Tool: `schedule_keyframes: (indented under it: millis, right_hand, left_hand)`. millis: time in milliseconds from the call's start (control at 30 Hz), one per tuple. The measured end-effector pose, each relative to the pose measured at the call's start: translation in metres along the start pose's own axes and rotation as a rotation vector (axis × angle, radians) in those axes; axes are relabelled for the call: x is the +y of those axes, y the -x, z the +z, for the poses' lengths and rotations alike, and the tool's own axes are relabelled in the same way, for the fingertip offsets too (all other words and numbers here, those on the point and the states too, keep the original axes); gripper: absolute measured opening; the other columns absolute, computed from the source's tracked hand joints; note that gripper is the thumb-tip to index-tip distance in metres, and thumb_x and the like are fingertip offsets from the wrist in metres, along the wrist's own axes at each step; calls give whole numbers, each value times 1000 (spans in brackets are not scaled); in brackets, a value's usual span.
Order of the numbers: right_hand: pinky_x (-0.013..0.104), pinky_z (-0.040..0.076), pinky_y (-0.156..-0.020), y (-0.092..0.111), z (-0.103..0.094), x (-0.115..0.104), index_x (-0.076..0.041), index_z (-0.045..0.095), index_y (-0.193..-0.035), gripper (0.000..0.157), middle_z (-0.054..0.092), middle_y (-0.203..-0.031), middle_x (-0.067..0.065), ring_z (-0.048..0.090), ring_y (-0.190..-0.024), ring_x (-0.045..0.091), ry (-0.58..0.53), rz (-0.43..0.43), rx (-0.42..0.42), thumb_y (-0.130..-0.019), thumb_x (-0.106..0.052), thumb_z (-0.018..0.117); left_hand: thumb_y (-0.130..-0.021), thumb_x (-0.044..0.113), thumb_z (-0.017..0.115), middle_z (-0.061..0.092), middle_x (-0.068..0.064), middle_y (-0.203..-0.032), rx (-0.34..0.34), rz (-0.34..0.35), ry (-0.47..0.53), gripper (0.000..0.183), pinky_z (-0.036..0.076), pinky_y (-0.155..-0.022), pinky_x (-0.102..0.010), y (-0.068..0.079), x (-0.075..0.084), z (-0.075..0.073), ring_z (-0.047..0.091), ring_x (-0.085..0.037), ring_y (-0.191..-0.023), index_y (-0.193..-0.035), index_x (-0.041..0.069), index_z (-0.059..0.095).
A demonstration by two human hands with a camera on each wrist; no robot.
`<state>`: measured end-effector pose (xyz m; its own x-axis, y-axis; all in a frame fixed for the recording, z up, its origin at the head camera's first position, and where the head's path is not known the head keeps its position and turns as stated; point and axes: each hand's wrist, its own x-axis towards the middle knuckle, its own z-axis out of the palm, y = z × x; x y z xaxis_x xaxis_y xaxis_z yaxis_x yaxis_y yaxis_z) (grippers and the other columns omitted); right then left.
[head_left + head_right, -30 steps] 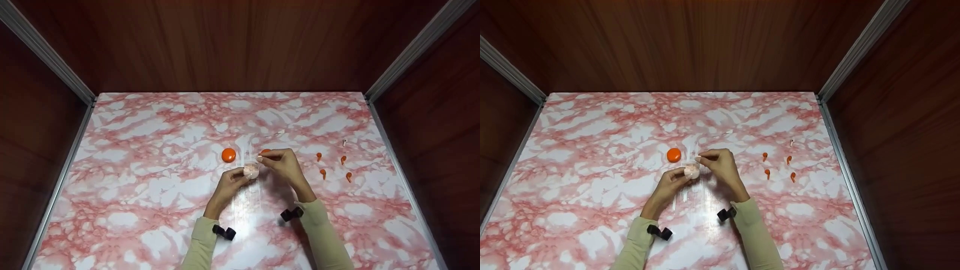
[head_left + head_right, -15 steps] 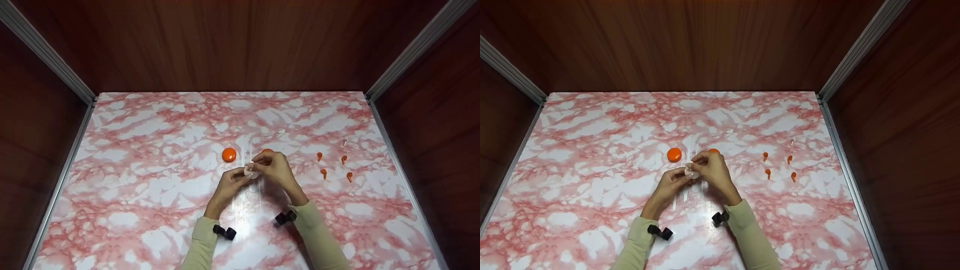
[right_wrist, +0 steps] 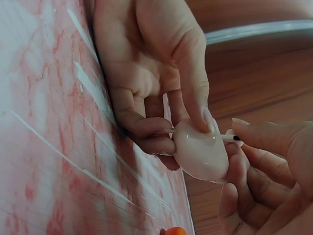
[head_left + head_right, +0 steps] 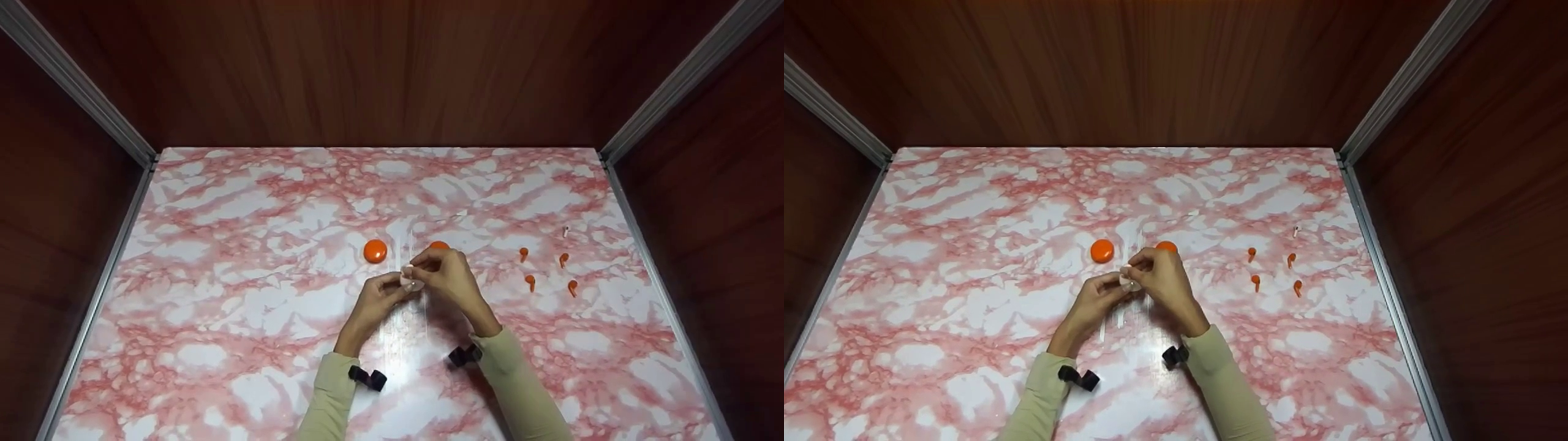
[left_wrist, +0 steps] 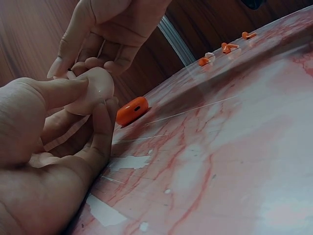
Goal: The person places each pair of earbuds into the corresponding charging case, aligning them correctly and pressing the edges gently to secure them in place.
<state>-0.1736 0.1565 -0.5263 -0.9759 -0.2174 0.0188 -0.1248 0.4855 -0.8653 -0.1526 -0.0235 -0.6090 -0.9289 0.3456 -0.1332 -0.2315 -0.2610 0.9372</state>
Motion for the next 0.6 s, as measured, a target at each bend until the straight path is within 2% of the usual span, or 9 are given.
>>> schedule_keyframes:
  millis: [167,333,600]
  right_hand:
    - [23,56,-67,1,4,1,-9,82,-96,11,78,-88,6,70,-74,13,58,1,31,-90,-17,84]
    - [21,53,-64,2,7,5,-10,83,-94,6,79,-85,6,66,-69,10,96,-44,43,-90,-15,84]
    - [22,48,-62,5,9,8,-15,86,-96,7,79,-85,2,59,-66,7,116,-82,46,-92,-19,83]
  left_hand:
    - [-98,10,74,79,-15,-118,-1,2,9,35,61,-98,-34,-1,0,0,76,-27,-110,-129,-6,69]
    - [-100,9,71,78,-18,-120,-9,2,7,36,61,-98,-34,-1,0,0,76,-29,-111,-132,-7,67]
    - [-100,10,72,79,-15,-119,-6,1,2,38,61,-95,-28,0,0,-1,76,-14,-104,-133,-7,67]
